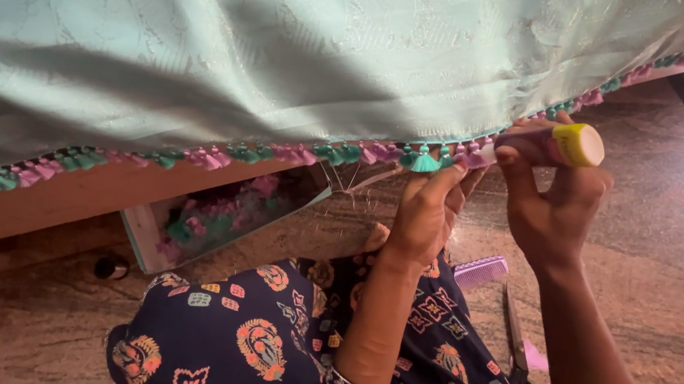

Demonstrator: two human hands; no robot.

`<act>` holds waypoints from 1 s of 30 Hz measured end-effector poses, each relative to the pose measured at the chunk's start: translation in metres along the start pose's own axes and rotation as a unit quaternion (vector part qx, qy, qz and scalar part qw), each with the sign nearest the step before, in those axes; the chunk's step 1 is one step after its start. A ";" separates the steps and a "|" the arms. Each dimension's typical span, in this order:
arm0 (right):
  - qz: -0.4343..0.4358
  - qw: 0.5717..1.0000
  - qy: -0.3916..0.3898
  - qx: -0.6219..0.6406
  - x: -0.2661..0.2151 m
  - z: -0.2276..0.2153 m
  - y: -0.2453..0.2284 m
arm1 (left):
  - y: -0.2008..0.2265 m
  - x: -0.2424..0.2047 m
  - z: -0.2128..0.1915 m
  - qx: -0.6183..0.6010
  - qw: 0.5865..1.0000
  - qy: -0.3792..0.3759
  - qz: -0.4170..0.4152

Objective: Applying decorative fringe lace to the edge of a light blue fabric using glue.

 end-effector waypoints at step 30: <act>0.095 0.984 0.062 0.140 0.001 -0.005 0.027 | 0.019 -0.007 0.007 0.039 0.999 -0.018 0.006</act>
Point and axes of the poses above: each hand's wrist, its own x-axis towards the middle knuckle, its own z-axis out of the palm, y = z × x, the point moved 6 cm from there along x, towards the middle knuckle, and after that the axes turned 2 degrees about -x, right-handed, at the moved point
